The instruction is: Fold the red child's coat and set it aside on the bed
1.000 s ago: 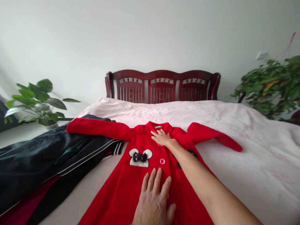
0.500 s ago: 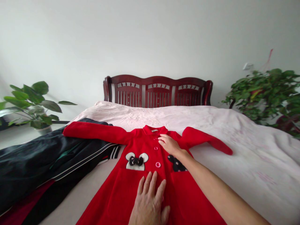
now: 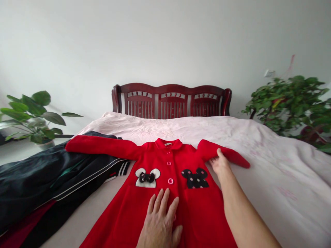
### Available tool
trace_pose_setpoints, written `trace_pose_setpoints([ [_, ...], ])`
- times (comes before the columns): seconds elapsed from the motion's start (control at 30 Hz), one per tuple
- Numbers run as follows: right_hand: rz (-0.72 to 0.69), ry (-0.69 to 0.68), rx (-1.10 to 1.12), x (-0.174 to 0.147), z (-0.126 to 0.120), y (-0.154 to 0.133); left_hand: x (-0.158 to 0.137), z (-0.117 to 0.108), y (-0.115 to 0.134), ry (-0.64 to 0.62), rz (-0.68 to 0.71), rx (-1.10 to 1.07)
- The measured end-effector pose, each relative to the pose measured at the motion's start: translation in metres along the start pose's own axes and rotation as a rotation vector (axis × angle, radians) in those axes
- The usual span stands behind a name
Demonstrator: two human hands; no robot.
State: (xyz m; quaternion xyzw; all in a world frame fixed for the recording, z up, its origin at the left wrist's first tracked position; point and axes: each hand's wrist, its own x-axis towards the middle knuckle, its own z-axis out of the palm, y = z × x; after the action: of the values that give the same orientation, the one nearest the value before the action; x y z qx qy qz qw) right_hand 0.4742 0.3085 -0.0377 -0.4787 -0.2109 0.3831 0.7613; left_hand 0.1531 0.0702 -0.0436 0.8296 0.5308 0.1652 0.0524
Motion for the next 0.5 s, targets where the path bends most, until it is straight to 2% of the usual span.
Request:
trace_pose_setpoints([
  [0.1,0.068,0.02,-0.003,0.004,0.002,0.0,-0.001,0.001,0.0,0.015,-0.004,-0.001],
  [0.17,0.059,0.057,-0.003,0.005,0.001,-0.002,-0.001,0.001,0.0,0.022,0.002,0.002],
  [0.27,-0.045,0.104,0.016,0.004,0.002,-0.007,-0.001,0.001,-0.001,0.023,0.007,0.008],
  [0.43,-0.344,0.106,0.025,-0.001,0.017,-0.013,0.001,-0.004,0.002,0.0,-0.01,0.008],
  [0.5,-0.342,0.16,0.024,0.0,0.017,-0.012,0.001,-0.005,0.003,-0.004,-0.014,-0.001],
])
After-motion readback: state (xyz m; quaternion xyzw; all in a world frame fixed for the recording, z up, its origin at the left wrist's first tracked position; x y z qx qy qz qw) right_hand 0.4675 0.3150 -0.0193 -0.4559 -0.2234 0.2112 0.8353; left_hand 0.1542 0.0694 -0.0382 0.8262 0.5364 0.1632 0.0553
